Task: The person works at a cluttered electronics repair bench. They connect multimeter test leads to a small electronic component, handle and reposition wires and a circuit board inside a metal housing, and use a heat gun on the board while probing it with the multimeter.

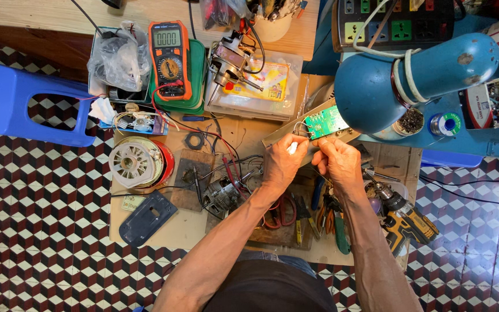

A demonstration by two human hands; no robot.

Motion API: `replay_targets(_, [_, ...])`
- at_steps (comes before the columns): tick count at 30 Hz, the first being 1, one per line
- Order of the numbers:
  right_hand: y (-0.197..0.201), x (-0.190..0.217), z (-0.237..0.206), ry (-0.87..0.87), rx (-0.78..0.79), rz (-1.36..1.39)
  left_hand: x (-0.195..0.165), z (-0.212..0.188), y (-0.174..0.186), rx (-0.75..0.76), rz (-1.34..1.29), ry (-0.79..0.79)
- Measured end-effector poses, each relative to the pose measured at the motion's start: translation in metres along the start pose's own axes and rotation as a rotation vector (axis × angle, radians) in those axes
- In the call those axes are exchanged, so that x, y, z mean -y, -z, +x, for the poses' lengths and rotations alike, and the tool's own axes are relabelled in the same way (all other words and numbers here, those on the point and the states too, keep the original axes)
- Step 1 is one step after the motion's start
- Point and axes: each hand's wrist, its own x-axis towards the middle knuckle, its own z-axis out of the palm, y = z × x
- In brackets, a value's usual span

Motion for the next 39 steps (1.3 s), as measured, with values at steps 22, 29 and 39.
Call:
replay_targets(22, [0.002, -0.006, -0.001, 0.001, -0.032, -0.046, 0.002, 0.008, -0.017, -0.075, 0.137, 0.039])
replay_targets(29, [0.0, -0.005, -0.001, 0.043, -0.049, -0.145, -0.001, 0.01, -0.016, -0.062, 0.115, 0.039])
replay_targets(39, [0.0, -0.007, -0.004, 0.089, -0.048, -0.184, -0.006, 0.013, -0.012, -0.023, 0.073, 0.107])
